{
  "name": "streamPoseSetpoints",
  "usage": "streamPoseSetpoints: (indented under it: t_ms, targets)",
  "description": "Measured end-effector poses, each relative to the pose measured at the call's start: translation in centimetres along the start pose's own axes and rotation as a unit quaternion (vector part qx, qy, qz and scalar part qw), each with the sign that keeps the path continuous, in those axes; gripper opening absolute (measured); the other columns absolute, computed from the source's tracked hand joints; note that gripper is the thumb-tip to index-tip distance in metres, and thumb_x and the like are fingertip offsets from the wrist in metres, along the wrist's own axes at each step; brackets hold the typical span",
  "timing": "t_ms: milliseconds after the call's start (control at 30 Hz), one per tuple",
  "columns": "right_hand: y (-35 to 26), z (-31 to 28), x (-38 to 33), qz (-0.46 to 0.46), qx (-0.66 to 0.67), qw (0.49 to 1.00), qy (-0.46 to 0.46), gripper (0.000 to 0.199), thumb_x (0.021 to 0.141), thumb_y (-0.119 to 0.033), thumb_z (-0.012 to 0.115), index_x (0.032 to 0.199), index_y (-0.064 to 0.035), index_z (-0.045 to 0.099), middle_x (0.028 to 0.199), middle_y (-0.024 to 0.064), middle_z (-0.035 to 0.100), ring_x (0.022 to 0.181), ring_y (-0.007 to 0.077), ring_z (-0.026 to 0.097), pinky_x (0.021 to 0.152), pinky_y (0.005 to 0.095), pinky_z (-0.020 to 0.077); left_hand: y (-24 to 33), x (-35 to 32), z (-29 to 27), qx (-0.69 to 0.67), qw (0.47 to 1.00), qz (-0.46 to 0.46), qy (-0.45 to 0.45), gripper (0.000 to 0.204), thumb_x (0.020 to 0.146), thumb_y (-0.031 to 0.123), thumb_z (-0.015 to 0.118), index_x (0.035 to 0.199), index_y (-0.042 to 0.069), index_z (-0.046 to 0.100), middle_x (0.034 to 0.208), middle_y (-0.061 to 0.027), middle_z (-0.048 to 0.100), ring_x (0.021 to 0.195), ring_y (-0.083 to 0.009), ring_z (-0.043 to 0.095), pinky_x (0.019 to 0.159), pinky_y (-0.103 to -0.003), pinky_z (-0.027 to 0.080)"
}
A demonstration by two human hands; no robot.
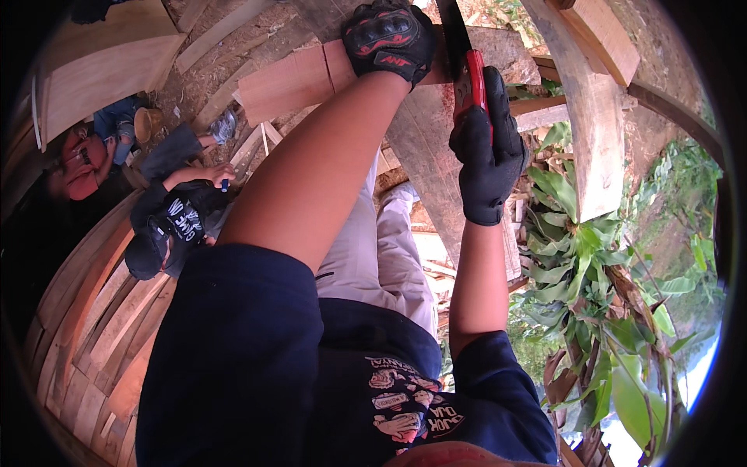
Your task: The person uses a hand saw to cut a wooden plank resting on a wooden frame. They hold the plank with one hand and saw with the other, completing a cut and separating a piece of wood.
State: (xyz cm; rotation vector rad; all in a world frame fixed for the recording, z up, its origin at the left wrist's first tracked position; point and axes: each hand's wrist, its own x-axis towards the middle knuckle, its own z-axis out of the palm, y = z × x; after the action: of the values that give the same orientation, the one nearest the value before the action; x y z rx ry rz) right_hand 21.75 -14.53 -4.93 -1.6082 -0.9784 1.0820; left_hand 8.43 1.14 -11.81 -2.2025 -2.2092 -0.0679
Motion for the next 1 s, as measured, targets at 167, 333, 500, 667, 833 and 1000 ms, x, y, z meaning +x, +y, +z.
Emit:
streamPoseSetpoints:
  t_ms: [167, 333, 500, 667, 833, 1000]
  targets:
    - [2.7, -2.3, -5.6, -0.111, -0.073, 0.990, 0.040, 0.051, 0.103, -0.014, 0.066, 0.152, -0.0004, 0.064, 0.128, 0.0224, 0.079, 0.090, 0.0205, 0.079, 0.081, 0.0348, 0.0602, 0.2, 0.4, 0.1, -0.003, 0.999, -0.021, -0.039, 0.027, 0.095, 0.027, 0.059, 0.106, 0.009, 0.076, 0.103, -0.0159, 0.078, 0.099, -0.0348, 0.076, 0.089, -0.051, 0.060]
    - [4.4, -5.3, -12.5, 0.005, -0.071, 0.997, -0.003, 0.049, 0.102, -0.014, 0.067, 0.148, 0.0012, 0.067, 0.132, 0.0250, 0.077, 0.096, 0.0279, 0.081, 0.088, 0.0372, 0.0605, -0.6, 0.2, -0.7, -0.019, 0.998, -0.002, -0.059, 0.037, 0.101, 0.035, 0.053, 0.101, 0.011, 0.080, 0.104, -0.0167, 0.079, 0.101, -0.0381, 0.076, 0.091, -0.053, 0.059]
    - [2.0, -2.3, -2.9, -0.067, -0.051, 0.996, 0.013, 0.047, 0.105, -0.013, 0.065, 0.151, -0.0026, 0.066, 0.126, 0.0197, 0.080, 0.088, 0.0197, 0.077, 0.082, 0.0340, 0.0594, -0.2, 0.0, -0.3, -0.008, 0.999, 0.021, -0.038, 0.039, 0.102, 0.037, 0.052, 0.106, 0.012, 0.081, 0.110, -0.0162, 0.079, 0.104, -0.0389, 0.075, 0.092, -0.054, 0.058]
    - [1.0, -1.1, 0.7, -0.014, 0.052, 0.998, -0.025, 0.049, 0.106, -0.012, 0.068, 0.154, -0.0062, 0.064, 0.122, 0.0134, 0.081, 0.078, 0.0097, 0.069, 0.076, 0.0287, 0.0572, -0.7, 0.5, 1.4, 0.030, 0.998, -0.038, -0.035, 0.038, 0.102, 0.039, 0.053, 0.110, 0.013, 0.080, 0.116, -0.0147, 0.078, 0.108, -0.0380, 0.075, 0.092, -0.054, 0.059]
    - [2.3, -5.0, -6.1, -0.007, -0.053, 0.998, -0.021, 0.050, 0.104, -0.011, 0.064, 0.152, 0.0011, 0.063, 0.126, 0.0196, 0.079, 0.089, 0.0166, 0.075, 0.083, 0.0348, 0.0599, -0.7, 0.3, -0.1, 0.002, 0.998, 0.036, -0.057, 0.041, 0.105, 0.038, 0.048, 0.109, 0.012, 0.080, 0.112, -0.0153, 0.079, 0.108, -0.0369, 0.075, 0.094, -0.052, 0.058]
    - [-0.5, -9.2, -12.4, 0.044, 0.004, 0.995, 0.089, 0.056, 0.106, -0.027, 0.062, 0.150, 0.0081, 0.063, 0.100, 0.0108, 0.078, 0.075, 0.0126, 0.068, 0.069, 0.0298, 0.0552, -0.8, 0.0, 0.9, 0.004, 0.999, -0.024, -0.032, 0.046, 0.107, 0.040, 0.044, 0.108, 0.011, 0.080, 0.111, -0.0162, 0.079, 0.107, -0.0369, 0.076, 0.095, -0.052, 0.058]
